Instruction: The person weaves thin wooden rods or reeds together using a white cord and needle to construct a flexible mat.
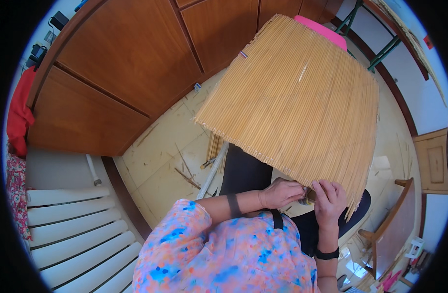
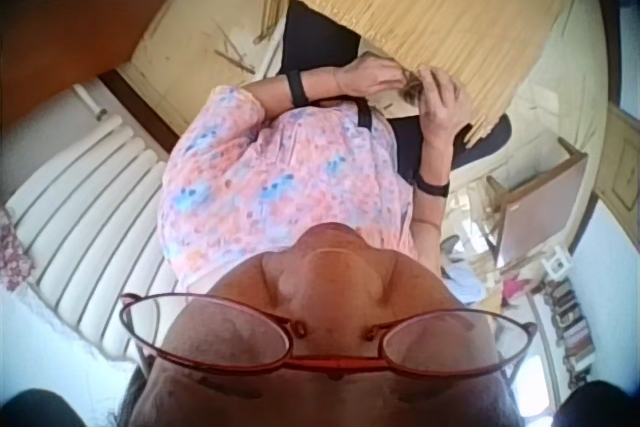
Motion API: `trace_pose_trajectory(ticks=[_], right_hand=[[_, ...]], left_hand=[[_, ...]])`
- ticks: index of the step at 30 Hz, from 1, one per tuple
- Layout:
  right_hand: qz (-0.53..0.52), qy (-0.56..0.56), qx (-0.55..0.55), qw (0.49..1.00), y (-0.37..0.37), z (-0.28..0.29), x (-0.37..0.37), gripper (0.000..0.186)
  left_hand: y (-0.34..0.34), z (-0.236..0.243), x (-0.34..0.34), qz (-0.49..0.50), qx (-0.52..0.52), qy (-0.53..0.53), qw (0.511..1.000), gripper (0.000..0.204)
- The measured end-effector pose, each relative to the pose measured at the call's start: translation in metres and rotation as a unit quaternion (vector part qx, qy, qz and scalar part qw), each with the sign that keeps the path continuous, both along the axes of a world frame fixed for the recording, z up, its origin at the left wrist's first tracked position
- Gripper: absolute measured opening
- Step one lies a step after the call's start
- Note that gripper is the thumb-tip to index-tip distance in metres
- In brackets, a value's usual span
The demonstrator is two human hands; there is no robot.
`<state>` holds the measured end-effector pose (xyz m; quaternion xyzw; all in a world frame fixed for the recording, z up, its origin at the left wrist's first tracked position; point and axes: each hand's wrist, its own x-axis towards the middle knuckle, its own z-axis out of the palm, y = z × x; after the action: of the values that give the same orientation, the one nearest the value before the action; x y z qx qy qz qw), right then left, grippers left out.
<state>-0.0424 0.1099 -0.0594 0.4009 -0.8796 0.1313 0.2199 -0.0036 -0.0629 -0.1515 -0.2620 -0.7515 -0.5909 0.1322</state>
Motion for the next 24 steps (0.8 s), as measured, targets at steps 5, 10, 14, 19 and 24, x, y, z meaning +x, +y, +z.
trace_pose_trajectory(ticks=[5,10,14,19,24], right_hand=[[-0.048,0.034,-0.043,0.997,0.010,-0.003,0.000,0.030],[-0.021,0.101,-0.051,0.993,0.006,0.011,-0.007,0.028],[-0.014,0.155,-0.035,0.987,0.004,0.042,-0.018,0.026],[0.016,0.220,-0.027,0.975,0.005,0.088,-0.039,0.026],[0.043,0.273,-0.034,0.960,-0.005,0.138,-0.059,0.031]], left_hand=[[-0.005,0.020,-0.003,0.015,-0.029,0.040,0.999,0.007],[-0.017,0.042,0.004,0.091,-0.047,0.132,0.986,0.008],[-0.028,0.069,0.004,0.155,-0.090,0.162,0.970,0.015],[-0.047,0.111,-0.005,0.180,-0.193,0.141,0.954,0.015],[-0.057,0.148,-0.015,0.199,-0.128,0.148,0.960,0.017]])
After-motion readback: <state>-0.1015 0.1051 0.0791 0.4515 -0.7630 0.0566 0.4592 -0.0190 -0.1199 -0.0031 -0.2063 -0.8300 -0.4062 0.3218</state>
